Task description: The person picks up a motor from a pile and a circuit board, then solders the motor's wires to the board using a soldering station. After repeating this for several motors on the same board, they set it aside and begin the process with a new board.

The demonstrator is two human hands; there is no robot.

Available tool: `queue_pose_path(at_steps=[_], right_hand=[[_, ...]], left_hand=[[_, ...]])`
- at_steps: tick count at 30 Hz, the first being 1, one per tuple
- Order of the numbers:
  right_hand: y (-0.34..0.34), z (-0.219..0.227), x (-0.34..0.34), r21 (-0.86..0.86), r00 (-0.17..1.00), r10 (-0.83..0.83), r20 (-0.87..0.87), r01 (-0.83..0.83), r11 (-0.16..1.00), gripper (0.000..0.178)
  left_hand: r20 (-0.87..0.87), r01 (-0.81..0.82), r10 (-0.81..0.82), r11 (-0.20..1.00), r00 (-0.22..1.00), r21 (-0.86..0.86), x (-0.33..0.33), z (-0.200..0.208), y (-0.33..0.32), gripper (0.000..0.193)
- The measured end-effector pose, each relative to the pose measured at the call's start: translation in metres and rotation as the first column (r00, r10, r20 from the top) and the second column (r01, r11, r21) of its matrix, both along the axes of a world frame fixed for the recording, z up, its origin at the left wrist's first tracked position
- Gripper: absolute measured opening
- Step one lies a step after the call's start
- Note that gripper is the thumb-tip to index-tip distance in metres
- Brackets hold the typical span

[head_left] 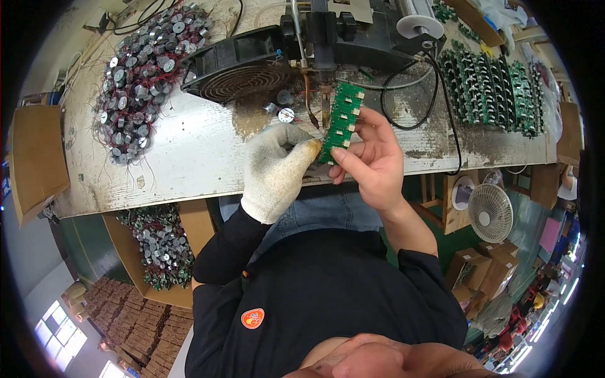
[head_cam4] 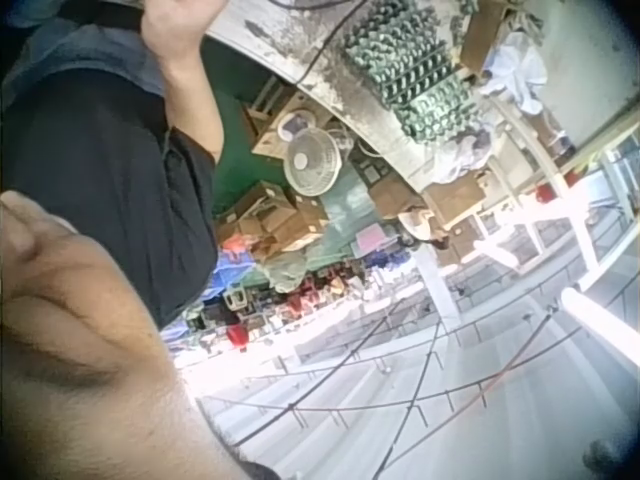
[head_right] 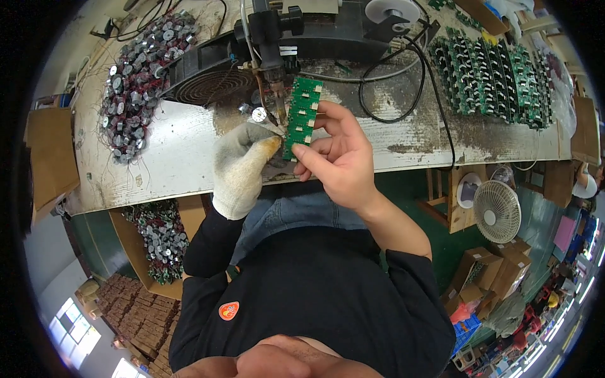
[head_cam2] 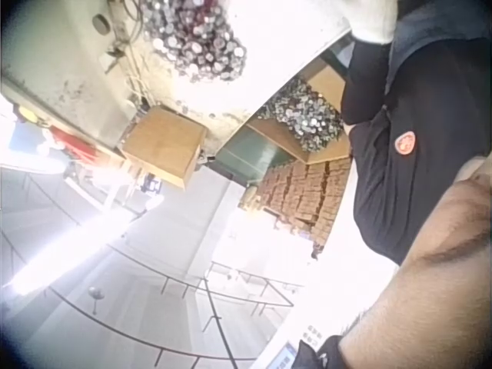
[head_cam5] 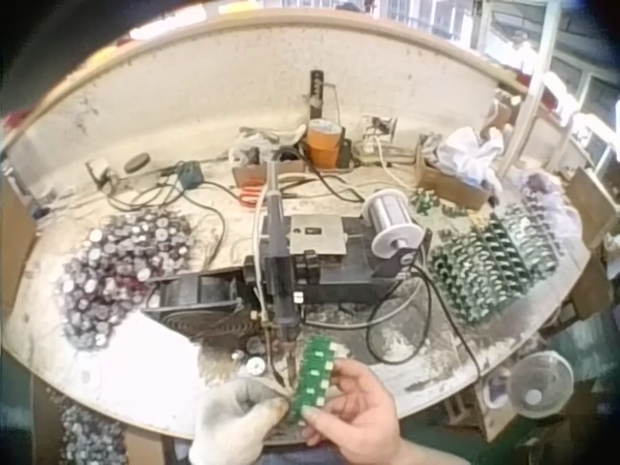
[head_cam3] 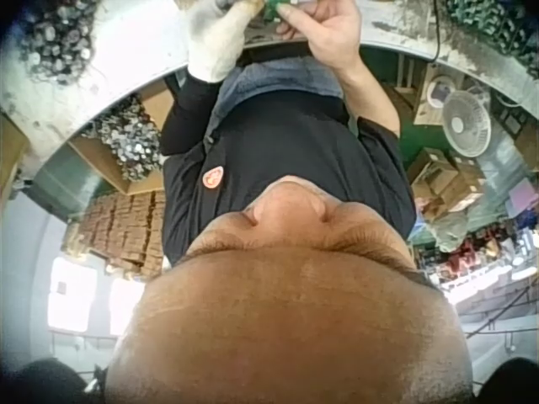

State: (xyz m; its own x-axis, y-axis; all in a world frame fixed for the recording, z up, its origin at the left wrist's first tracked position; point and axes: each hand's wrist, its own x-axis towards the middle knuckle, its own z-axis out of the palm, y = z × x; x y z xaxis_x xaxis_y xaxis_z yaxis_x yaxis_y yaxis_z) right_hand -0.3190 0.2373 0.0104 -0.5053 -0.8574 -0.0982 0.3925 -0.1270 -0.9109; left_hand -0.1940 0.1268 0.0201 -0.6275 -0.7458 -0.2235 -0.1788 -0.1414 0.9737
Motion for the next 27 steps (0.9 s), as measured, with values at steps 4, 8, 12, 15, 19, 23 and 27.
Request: queue_pose_path(at_steps=[4, 8, 12, 15, 19, 23, 27], right_hand=[[0.003, -0.005, 0.000, 0.007, 1.000, -0.004, -0.017, 0.004, 1.000, 0.056], [0.000, -0.004, 0.002, 0.043, 1.000, -0.001, -0.018, 0.002, 0.999, 0.056], [-0.005, -0.001, 0.005, 0.029, 1.000, 0.014, 0.014, -0.014, 0.999, 0.057], [-0.005, 0.001, 0.006, 0.072, 0.999, -0.019, 0.031, 0.016, 0.997, 0.057], [0.001, -0.005, -0.011, 0.090, 0.995, -0.048, -0.092, 0.056, 0.994, 0.058], [0.001, -0.015, -0.012, 0.096, 0.987, -0.122, -0.102, 0.132, 0.987, 0.057], [0.001, -0.018, -0.016, 0.060, 0.985, -0.135, -0.105, 0.142, 0.988, 0.056]], left_hand=[[-0.023, -0.022, 0.025, 0.990, 0.999, 0.140, 0.000, -0.006, 0.003, 0.016], [-0.004, 0.001, -0.001, 1.000, 1.000, 0.021, 0.001, -0.009, 0.001, 0.016], [0.007, 0.002, -0.003, 0.999, 1.000, 0.034, 0.005, -0.003, -0.004, 0.015], [0.008, 0.061, -0.061, 0.998, 0.998, 0.001, 0.014, 0.005, -0.010, 0.015], [0.002, 0.097, -0.113, 0.850, 0.994, -0.518, 0.033, -0.015, -0.025, 0.034], [0.065, 0.021, 0.059, 0.558, 0.996, -0.830, 0.054, -0.014, -0.059, 0.034], [0.122, -0.308, 0.499, 0.690, 0.858, -0.655, 0.080, -0.006, -0.108, 0.027]])
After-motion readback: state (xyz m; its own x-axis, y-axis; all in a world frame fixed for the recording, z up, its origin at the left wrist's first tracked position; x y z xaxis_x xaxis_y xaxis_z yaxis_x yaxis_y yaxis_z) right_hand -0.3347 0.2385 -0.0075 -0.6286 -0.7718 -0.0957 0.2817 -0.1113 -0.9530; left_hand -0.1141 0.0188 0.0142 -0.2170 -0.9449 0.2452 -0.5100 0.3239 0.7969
